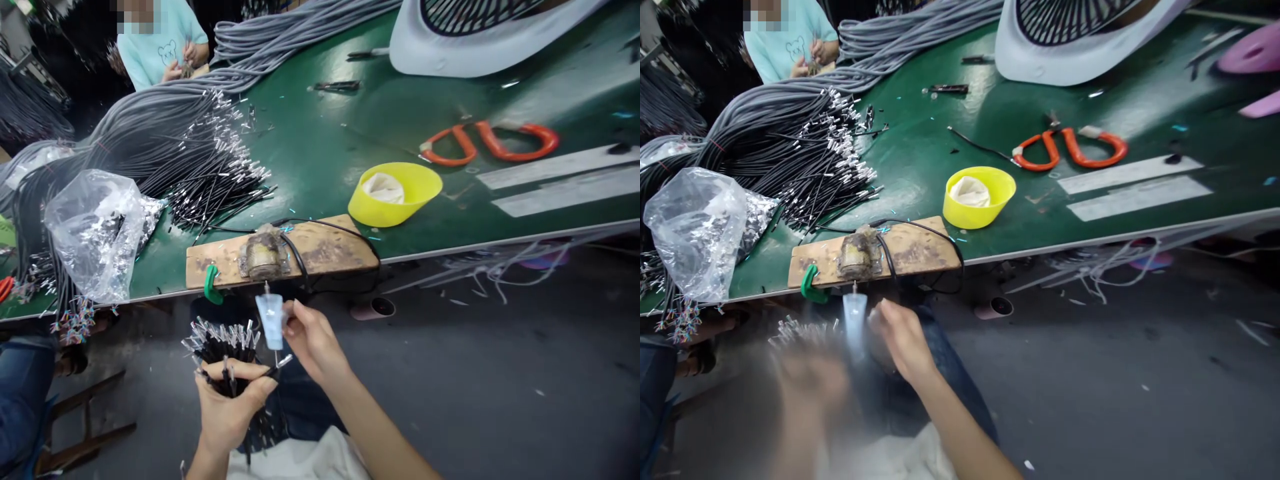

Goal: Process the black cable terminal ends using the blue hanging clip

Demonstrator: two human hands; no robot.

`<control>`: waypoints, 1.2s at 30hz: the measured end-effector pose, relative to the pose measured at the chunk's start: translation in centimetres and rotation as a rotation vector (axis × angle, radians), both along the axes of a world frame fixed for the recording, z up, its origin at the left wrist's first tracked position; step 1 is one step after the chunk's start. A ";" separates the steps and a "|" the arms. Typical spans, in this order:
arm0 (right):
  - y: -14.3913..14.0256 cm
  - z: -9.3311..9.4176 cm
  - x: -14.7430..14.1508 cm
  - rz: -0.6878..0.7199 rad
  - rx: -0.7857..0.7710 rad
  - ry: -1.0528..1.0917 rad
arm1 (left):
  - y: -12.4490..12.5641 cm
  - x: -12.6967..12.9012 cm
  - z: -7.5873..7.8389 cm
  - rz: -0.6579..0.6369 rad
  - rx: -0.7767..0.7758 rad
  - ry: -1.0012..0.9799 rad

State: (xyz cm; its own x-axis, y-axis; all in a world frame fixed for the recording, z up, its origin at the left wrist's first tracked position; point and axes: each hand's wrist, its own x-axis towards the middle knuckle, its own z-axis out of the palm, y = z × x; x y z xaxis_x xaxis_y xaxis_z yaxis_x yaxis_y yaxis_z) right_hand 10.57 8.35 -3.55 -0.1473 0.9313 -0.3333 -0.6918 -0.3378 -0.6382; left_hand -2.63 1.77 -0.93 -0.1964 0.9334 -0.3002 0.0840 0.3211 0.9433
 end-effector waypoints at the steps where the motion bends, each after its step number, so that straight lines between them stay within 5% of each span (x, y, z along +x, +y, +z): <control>1: -0.4 -0.3 0.4 -0.002 0.026 -0.050 | -0.4 0.2 -0.2 0.033 0.027 0.036; 8: -3.9 0.4 1.6 -0.197 0.488 -0.676 | -2.0 2.3 0.5 0.067 0.022 0.149; 12: -4.9 1.8 1.0 0.031 0.741 -0.793 | -1.5 2.6 1.4 -0.083 0.067 0.229; 15: -4.8 2.0 0.8 0.148 0.716 -0.683 | -1.5 2.8 1.4 -0.096 0.057 0.247; 23: -4.9 1.2 0.3 -0.059 0.555 -0.525 | -2.0 2.6 -0.1 0.142 0.081 0.107; 28: -4.7 0.6 -0.9 0.115 0.223 -0.054 | -1.8 1.7 -1.4 -0.010 0.064 0.031; 31: -4.3 0.8 -0.8 0.212 0.080 0.114 | -1.8 1.9 -1.5 0.046 0.075 0.123; 36: -3.6 1.1 0.6 0.116 0.212 -0.060 | -1.9 3.0 -0.3 0.092 0.088 0.202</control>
